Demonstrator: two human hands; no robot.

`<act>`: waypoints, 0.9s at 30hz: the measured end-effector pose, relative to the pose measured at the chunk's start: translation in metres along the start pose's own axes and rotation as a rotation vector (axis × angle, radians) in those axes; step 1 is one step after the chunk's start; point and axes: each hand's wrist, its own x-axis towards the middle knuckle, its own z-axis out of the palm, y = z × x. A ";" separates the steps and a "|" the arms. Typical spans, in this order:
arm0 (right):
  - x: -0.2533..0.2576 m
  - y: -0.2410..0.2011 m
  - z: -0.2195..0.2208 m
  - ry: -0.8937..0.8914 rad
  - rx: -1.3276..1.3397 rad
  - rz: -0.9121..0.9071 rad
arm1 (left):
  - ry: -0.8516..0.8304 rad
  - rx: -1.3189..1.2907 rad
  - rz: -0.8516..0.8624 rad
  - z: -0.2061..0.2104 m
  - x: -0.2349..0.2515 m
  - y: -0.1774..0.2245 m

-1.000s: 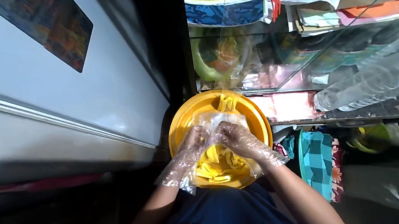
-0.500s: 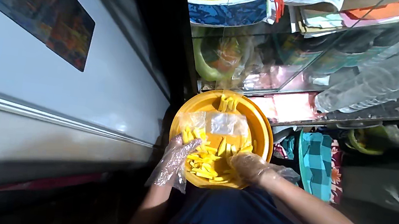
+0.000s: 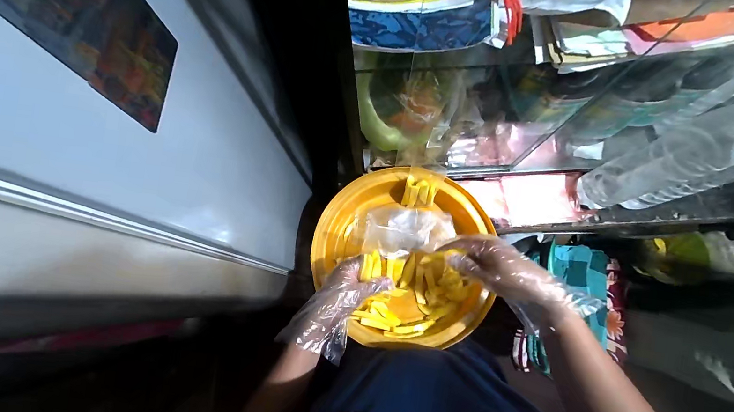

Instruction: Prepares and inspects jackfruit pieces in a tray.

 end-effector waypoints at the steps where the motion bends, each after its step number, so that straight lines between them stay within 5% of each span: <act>1: -0.002 -0.004 -0.008 0.042 0.031 -0.022 | -0.013 0.086 0.006 0.000 0.000 0.002; 5: -0.006 -0.024 -0.023 0.135 0.075 -0.083 | -0.058 0.287 0.062 0.003 -0.005 0.012; 17: -0.002 -0.043 -0.023 0.143 -0.025 -0.035 | -0.114 0.163 0.132 0.011 -0.012 0.012; 27: 0.012 -0.044 -0.011 -0.054 -0.194 -0.250 | -0.150 0.228 0.144 0.014 -0.010 0.017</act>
